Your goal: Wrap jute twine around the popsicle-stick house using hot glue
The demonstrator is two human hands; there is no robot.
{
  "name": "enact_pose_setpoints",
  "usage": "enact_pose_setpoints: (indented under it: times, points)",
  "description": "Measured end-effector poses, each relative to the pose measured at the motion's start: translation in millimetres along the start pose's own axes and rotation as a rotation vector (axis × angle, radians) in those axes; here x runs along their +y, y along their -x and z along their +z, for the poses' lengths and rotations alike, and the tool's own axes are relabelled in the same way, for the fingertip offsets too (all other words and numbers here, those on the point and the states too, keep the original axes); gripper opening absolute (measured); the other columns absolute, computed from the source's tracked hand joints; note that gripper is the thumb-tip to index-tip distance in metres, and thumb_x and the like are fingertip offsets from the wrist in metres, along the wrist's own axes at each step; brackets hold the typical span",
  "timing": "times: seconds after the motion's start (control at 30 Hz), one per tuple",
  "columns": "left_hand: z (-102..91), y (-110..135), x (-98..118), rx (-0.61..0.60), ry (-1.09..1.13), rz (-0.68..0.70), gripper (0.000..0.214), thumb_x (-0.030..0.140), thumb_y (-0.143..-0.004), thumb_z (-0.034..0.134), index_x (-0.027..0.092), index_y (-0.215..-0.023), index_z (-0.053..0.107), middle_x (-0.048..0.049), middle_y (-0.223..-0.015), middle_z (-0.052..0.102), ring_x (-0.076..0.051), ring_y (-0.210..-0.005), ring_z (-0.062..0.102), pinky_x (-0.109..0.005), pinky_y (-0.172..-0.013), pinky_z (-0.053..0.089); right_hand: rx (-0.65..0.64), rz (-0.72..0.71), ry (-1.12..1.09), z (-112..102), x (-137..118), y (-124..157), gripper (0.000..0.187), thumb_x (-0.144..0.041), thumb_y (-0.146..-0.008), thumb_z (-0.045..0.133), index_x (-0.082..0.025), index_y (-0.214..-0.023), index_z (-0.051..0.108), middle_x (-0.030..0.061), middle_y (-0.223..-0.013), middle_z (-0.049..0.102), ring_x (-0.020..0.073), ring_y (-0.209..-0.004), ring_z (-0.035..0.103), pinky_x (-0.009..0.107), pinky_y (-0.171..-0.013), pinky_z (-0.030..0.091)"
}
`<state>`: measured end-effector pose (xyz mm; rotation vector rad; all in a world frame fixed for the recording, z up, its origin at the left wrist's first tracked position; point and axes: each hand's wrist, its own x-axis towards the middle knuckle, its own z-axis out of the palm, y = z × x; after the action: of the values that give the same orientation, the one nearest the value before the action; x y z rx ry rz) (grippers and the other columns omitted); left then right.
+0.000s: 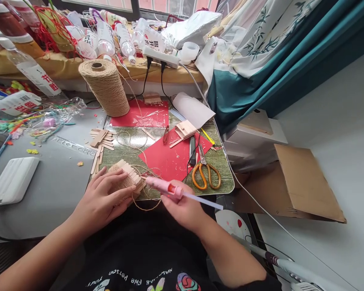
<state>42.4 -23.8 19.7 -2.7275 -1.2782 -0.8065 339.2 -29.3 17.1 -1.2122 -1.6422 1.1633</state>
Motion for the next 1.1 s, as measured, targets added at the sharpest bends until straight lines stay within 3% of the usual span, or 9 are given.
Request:
enact_pose_setpoints:
  times: [0.23, 0.6, 1.1]
  points:
    - [-0.2, 1, 1, -0.003, -0.002, -0.008, 0.034, 0.025, -0.091, 0.077, 0.035, -0.124, 0.073, -0.0101, -0.137, 0.064, -0.032, -0.139, 0.059, -0.067, -0.125, 0.037, -0.144, 0.021, 0.130, 8, -12, 4, 0.005, -0.023, -0.098, 0.063, -0.023, -0.100, 0.067, 0.0024, -0.090, 0.064, 0.0196, -0.082, 0.062, 0.034, -0.077, 0.051]
    - [-0.2, 0, 1, 0.014, 0.008, -0.014, 0.032, 0.024, -0.091, 0.077, 0.034, -0.121, 0.074, -0.0094, -0.136, 0.065, -0.032, -0.137, 0.060, -0.066, -0.125, 0.037, -0.146, 0.062, 0.168, 15, -9, 5, 0.009, -0.019, -0.096, 0.063, -0.023, -0.090, 0.059, 0.0004, -0.086, 0.061, 0.0190, -0.082, 0.061, 0.031, -0.073, 0.047]
    - [0.1, 1, 1, 0.013, 0.001, -0.010, 0.033, 0.024, -0.091, 0.078, 0.034, -0.122, 0.073, -0.0103, -0.137, 0.064, -0.032, -0.137, 0.061, -0.067, -0.124, 0.038, -0.128, -0.079, 0.174, 17, -4, 9, 0.009, -0.016, -0.093, 0.060, -0.024, -0.093, 0.056, 0.0013, -0.087, 0.060, 0.0197, -0.080, 0.059, 0.033, -0.074, 0.046]
